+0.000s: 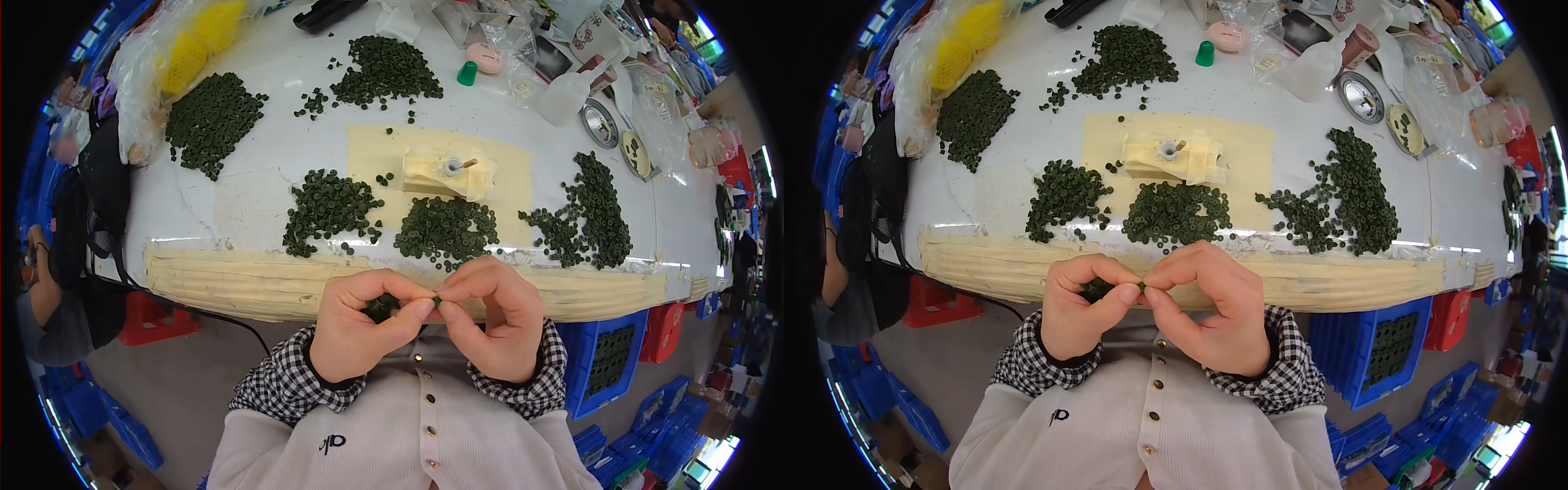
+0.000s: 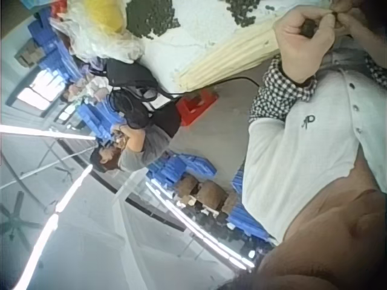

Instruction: Assembling small green plastic toy pieces at a factory workbench.

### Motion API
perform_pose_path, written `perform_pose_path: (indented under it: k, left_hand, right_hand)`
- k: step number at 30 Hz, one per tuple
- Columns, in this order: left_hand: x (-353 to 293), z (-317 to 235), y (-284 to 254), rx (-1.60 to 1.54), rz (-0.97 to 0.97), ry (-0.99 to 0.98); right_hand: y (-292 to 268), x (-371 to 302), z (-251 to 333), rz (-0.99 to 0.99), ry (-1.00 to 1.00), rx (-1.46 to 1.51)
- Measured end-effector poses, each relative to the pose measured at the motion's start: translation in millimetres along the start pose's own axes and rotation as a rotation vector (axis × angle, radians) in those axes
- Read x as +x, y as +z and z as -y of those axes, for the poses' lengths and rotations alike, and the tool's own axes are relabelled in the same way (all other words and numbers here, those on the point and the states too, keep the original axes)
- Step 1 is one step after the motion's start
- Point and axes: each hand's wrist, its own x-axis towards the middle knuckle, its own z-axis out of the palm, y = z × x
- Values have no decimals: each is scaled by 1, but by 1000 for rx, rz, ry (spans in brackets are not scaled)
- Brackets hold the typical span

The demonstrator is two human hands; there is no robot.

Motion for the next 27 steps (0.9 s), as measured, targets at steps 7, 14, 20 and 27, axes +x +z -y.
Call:
perform_pose_path:
  k: [7,14,20,27]
  left_hand:
    - [0,0,5,-150,-60,-48]
    - [5,-13,-20,-834,-245,-279]
    - [7,-13,-26,-1149,-183,-232]
    - [11,-12,-10,-1230,-120,-330]
  right_hand:
    - [2,0,-2,5,62,58]
    - [-6,2,1,-110,46,-12]
    - [-10,4,2,-64,-81,-178]
    - [3,6,10,23,-309,-375]
